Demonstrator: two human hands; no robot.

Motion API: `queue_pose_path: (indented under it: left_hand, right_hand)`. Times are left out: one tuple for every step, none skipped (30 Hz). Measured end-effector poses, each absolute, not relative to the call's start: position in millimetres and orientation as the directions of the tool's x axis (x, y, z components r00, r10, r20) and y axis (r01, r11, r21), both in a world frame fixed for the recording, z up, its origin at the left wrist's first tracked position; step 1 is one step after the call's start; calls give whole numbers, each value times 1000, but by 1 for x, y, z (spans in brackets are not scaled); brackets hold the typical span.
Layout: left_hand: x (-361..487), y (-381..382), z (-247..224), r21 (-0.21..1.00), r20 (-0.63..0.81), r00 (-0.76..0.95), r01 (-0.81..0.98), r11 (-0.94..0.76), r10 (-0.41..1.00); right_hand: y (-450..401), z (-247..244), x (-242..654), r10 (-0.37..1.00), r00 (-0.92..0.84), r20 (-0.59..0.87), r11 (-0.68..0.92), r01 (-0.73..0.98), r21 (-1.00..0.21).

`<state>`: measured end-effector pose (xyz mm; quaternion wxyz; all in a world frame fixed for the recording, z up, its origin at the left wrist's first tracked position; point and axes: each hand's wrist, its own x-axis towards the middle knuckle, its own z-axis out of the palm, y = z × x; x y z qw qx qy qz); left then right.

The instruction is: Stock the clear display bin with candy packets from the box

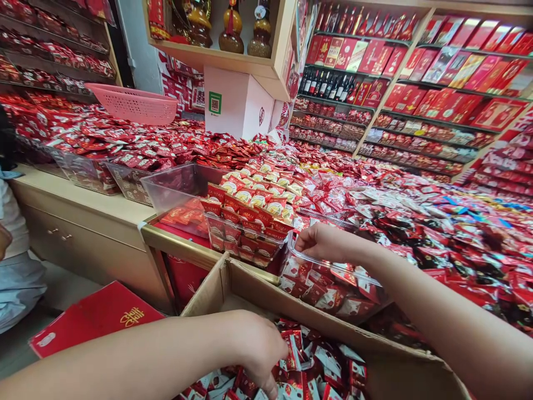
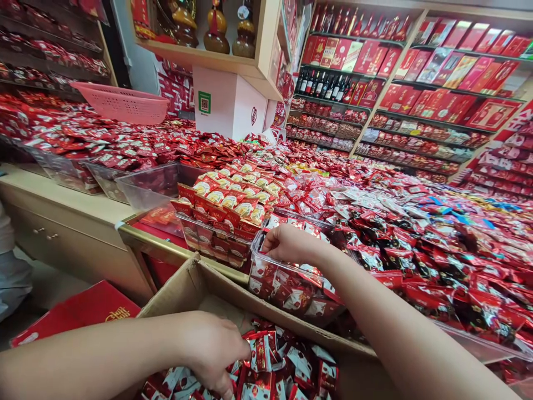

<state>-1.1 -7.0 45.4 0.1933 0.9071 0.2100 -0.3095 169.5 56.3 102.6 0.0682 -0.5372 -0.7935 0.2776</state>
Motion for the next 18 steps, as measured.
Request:
queue_pose_path:
  left_hand:
    - [-1,-7,45,220,-645,719,501,-837,261]
    - [-1,-7,44,219,-645,718,503,-836,263]
    - [-1,-7,44,219,-644,718,504,-835,265]
    - [-1,-7,44,218,-642,718,508,-833,270]
    - [-1,-6,43,215,-640,717,513,-831,277]
    - [-1,-6,43,210,-642,713,519,-829,283]
    - [-1,-6,43,204,-645,708,524,-827,289]
    - [-1,-6,43,197,-651,700,529,-825,294]
    - [0,-6,43,188,-658,692,533,-825,297]
    - [0,-7,43,180,-665,684,536,-825,300]
    - [0,-7,43,178,-671,679,538,-824,298]
    - [0,-7,44,180,-674,677,539,-823,296]
    - [0,-7,44,185,-676,676,540,-821,292]
    - [0,-7,45,190,-678,675,542,-818,290]
    - [0,-6,46,194,-678,675,544,-816,290]
    - [1,-6,46,195,-678,676,545,-815,290]
    - [1,-6,47,193,-679,674,545,-816,290]
    - [1,-6,47,188,-681,673,543,-818,290]
  right_hand:
    - [56,103,169,889,-419,-187,272,809,-521]
    - [55,104,169,887,-424,-182,275,804,-528]
    - [53,105,168,886,-429,-179,278,798,-535]
    - [52,106,168,884,-433,-177,279,792,-542]
    - [51,108,169,883,-434,-177,277,789,-549]
    - [49,110,170,885,-430,-179,271,787,-554]
    - [47,112,171,888,-422,-183,260,789,-557]
    - [46,114,173,894,-407,-186,246,794,-556]
    - [44,116,176,904,-384,-189,226,804,-549]
    - [42,118,179,914,-355,-199,202,821,-535]
    - [40,119,183,919,-328,-216,179,839,-514]
    - [37,120,187,921,-308,-240,159,857,-490]
    - [35,121,190,919,-293,-264,144,873,-467]
    - [33,122,193,915,-284,-286,136,886,-444]
    - [31,122,195,909,-278,-311,130,897,-422]
    - [30,121,196,901,-273,-337,123,906,-404]
    - [30,121,197,894,-264,-363,112,914,-390]
    - [30,120,197,885,-254,-390,99,921,-377]
